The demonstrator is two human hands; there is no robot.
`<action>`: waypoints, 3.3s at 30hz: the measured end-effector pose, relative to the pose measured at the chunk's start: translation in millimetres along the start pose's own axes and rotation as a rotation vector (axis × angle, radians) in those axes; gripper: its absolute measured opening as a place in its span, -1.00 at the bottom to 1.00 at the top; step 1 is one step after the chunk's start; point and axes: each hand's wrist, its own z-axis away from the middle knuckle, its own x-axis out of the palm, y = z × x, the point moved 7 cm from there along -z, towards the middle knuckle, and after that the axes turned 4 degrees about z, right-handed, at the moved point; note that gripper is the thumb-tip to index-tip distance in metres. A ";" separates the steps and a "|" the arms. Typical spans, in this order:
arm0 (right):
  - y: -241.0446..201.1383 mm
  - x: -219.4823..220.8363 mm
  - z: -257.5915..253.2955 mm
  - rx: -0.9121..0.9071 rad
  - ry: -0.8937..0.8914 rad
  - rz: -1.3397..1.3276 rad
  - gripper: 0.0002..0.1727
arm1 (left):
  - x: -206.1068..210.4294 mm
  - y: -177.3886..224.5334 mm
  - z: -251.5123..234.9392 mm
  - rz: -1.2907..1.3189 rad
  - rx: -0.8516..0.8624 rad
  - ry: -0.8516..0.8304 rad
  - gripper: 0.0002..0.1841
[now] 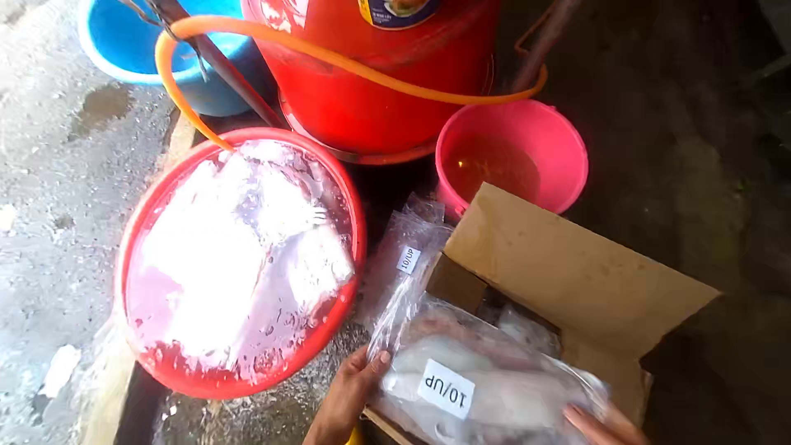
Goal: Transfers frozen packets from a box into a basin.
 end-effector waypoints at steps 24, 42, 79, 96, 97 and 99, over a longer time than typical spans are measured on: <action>119.3 186.5 -11.5 0.281 0.080 0.731 -0.46 | 5.9 -104.1 0.2 -0.888 -0.171 0.216 -0.68; 131.9 188.4 -58.2 0.349 -0.296 0.427 -0.80 | 7.6 -114.0 -5.6 -0.801 -0.206 0.197 -0.70; 65.6 20.9 -11.4 0.219 -0.410 0.833 -0.75 | 176.3 -148.3 22.9 -0.164 -0.144 -0.250 -0.78; 73.9 18.1 -9.0 0.140 -0.254 0.931 -0.77 | 183.2 -121.3 37.3 -0.711 0.135 -0.039 -0.78; 72.3 22.3 -8.5 0.143 -0.267 0.953 -0.76 | 181.5 -117.0 38.0 -0.753 0.171 -0.025 -0.78; 69.3 33.3 -7.6 0.142 -0.281 0.986 -0.72 | 173.8 -116.6 38.3 -0.732 0.185 0.029 -0.77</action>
